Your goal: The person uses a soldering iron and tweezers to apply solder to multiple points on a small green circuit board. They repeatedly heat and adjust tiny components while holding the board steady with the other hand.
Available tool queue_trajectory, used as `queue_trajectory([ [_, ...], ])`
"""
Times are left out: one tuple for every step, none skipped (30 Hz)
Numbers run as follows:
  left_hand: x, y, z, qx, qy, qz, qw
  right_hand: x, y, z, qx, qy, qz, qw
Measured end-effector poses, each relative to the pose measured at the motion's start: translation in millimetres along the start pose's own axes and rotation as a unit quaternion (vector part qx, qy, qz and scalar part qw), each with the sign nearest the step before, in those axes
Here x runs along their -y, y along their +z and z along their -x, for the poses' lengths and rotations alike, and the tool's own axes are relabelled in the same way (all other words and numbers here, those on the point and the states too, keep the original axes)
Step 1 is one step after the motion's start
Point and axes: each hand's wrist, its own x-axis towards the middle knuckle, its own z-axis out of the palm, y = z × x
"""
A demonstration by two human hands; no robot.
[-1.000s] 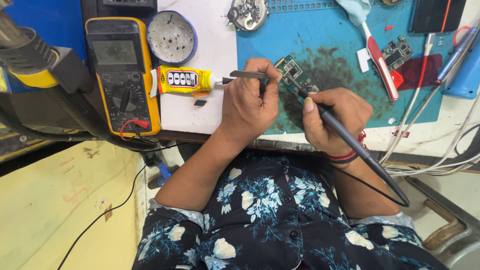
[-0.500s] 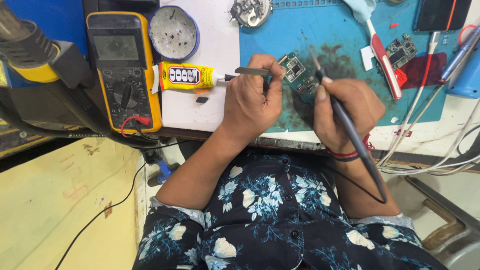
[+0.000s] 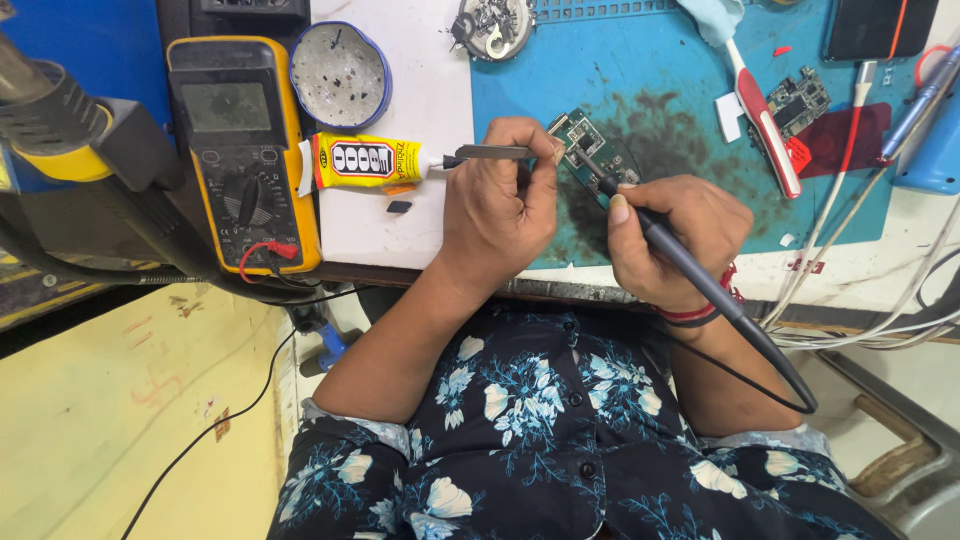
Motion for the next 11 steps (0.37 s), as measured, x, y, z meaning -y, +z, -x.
queue_trajectory([
  [0.4,-0.1,0.0,0.001,0.0,0.001,1.0,0.3,0.8,-0.6,0.0,-0.002,-0.003,1.0],
  [0.6,0.7,-0.3,0.002,0.0,0.003,1.0,0.8,0.8,-0.6,0.0,-0.006,0.005,1.0],
  [0.5,1.7,-0.5,0.002,0.0,0.004,1.0,0.8,0.2,-0.5,0.001,-0.01,0.012,1.0],
  [0.7,0.5,-0.5,0.002,0.003,0.004,1.0,2.0,1.1,-0.9,0.001,-0.014,0.019,1.0],
  [0.9,0.0,-0.7,0.003,0.007,0.004,1.0,2.7,1.6,-1.1,0.002,-0.023,0.032,0.999],
  [0.8,0.0,-0.8,0.003,0.01,0.004,1.0,3.0,1.6,-1.1,0.003,-0.032,0.044,0.999],
  [0.6,0.6,-0.8,0.005,0.009,0.0,1.0,2.7,0.8,-0.7,0.003,-0.04,0.057,0.998],
  [1.0,-1.0,-0.5,0.007,0.008,-0.004,1.0,2.9,1.6,-1.2,0.0,-0.029,0.052,0.998],
  [1.0,-1.5,-0.1,0.009,0.006,-0.007,1.0,2.0,1.8,-2.0,-0.004,-0.017,0.048,0.999],
  [0.5,-0.8,0.1,0.009,0.003,-0.003,1.0,1.0,0.9,-2.3,-0.008,-0.005,0.045,0.999],
  [-0.1,0.5,-0.1,0.008,0.001,0.001,1.0,0.7,-1.2,-1.8,-0.009,0.012,0.04,0.999],
])
